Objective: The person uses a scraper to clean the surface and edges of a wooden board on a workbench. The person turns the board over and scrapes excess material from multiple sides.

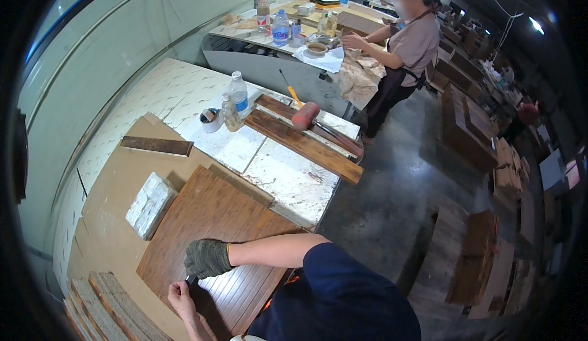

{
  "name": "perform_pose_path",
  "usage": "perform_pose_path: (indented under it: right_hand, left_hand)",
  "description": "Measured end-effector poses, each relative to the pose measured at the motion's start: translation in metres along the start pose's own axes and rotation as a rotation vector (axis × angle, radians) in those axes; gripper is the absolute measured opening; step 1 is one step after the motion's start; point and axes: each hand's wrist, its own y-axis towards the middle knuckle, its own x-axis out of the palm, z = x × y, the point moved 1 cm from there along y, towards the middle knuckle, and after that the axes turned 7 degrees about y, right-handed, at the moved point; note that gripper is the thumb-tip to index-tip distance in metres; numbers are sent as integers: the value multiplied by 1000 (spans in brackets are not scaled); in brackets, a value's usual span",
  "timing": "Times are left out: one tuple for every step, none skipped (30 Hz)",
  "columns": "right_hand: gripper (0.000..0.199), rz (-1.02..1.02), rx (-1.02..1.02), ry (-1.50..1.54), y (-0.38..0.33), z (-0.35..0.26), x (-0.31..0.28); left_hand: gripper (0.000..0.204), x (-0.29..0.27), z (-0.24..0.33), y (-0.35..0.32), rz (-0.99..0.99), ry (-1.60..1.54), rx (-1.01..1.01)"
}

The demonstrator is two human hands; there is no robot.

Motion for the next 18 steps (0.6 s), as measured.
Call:
perform_pose_path:
  right_hand:
    - [19, -90, 12, -69, 0, -2, 1]
    - [17, -162, -20, -122, 1, -4, 3]
    - [15, -86, -69, -136, 1, -6, 2]
    - [16, -91, -51, -148, 2, -8, 3]
    - [16, -94, -51, -155, 2, -9, 2]
    - [16, -108, -39, -180, 3, -10, 1]
    - [16, -101, -51, -167, 3, -11, 0]
    - [16, -104, -52, -171, 3, -11, -1]
    - [16, -148, -38, -189, 3, -12, -2]
    - [17, -135, -38, -174, 3, -12, -3]
    - [18, -162, -23, -172, 3, -12, -4]
    - [21, -189, -9, -170, 3, -12, -4]
    - [23, -189, -7, -165, 2, -12, -4]
    - [25, -188, -6, -159, 2, -13, -3]
    - [28, -185, -5, -154, 2, -13, -3]
    - [29, -181, 2, -151, 1, -12, -2]
    - [29, -176, 9, -148, 1, -12, -1]
    - [30, -184, 18, -155, 1, -12, -1]
  left_hand:
    - [13, -3, -4, 1, -16, -75, -60]
    - [13, -6, -7, 2, -20, -138, -137]
    - [11, -7, -9, 1, -19, -175, -174]
    - [12, -8, -10, 1, -38, -233, -146]
    - [12, -8, -10, -1, -44, -272, -143]
    - [13, -8, -10, -2, -38, -303, -148]
    - [14, -7, -9, -3, -38, -317, -129]
    - [15, -6, -9, -5, -26, -321, -116]
    - [17, -5, -7, -5, -12, -324, -100]
    - [18, -4, -6, -6, -13, -341, -101]
    - [18, -4, -5, -6, -13, -356, -98]
    - [19, -3, -4, -7, -1, -366, -97]
    - [20, -3, -2, -7, -12, -374, -99]
    - [20, -3, -1, -8, -12, -377, -102]
    - [20, -3, 1, -8, -4, -371, -109]
    - [20, -2, 3, -9, -18, -366, -93]
    - [20, -2, 5, -9, -24, -353, -82]
    - [19, -2, 8, -10, -30, -341, -71]
